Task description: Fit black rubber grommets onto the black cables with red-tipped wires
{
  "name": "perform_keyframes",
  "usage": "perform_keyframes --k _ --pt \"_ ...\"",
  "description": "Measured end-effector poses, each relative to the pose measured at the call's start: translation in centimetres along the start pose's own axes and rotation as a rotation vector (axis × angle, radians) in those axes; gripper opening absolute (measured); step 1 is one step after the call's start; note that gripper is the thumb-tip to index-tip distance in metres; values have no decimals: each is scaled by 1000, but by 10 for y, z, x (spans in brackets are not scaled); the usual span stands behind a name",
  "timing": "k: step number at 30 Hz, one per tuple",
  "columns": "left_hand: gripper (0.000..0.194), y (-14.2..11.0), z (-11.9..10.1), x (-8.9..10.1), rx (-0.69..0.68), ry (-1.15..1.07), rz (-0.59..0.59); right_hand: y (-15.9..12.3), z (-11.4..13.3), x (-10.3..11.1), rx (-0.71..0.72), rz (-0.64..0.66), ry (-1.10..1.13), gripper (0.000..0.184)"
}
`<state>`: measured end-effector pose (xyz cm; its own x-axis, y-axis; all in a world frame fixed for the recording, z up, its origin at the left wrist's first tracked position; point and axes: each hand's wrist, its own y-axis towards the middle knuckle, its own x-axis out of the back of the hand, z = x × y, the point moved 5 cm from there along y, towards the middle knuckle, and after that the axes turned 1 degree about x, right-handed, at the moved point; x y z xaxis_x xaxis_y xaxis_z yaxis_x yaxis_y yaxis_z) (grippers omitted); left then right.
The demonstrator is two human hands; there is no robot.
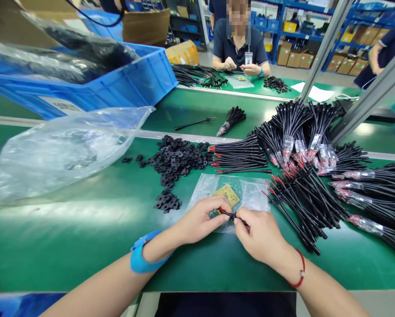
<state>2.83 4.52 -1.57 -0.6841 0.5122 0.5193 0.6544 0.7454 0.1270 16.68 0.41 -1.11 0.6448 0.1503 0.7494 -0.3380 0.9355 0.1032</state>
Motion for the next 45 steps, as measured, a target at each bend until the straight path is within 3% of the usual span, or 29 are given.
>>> perform_keyframes --k 7,14,16,18,20,24,28,32,36,41,45 --pt "9 -2 -7 -7 -26 54 82 -20 -7 -8 -42 -43 39 18" --pt "10 -5 -14 -11 -64 -1 65 -34 -3 -4 -17 -137 -23 18" --pt "23 -5 -14 -2 -45 -52 -2 -36 -7 7 -4 -239 -143 17" --pt "38 -4 -7 15 37 -16 -97 -38 -19 24 -25 -411 -329 20" --pt "36 -5 5 36 172 186 -153 -39 -36 41 -93 -553 -542 24" --pt "22 -15 29 73 463 720 -70 -31 -68 53 -180 -532 -869 25" --pt "21 -31 41 88 684 877 70 -30 -77 53 -163 -516 -874 23" --pt "15 -39 44 90 754 902 82 -25 -65 59 -110 -580 -719 22" --pt "7 -38 52 86 698 753 52 17 -45 55 -7 -422 -645 22" --pt "18 -37 59 94 645 605 13 93 -24 21 83 -67 -781 24" --pt "13 -37 60 104 633 558 -35 137 -21 -2 118 -3 -818 23"
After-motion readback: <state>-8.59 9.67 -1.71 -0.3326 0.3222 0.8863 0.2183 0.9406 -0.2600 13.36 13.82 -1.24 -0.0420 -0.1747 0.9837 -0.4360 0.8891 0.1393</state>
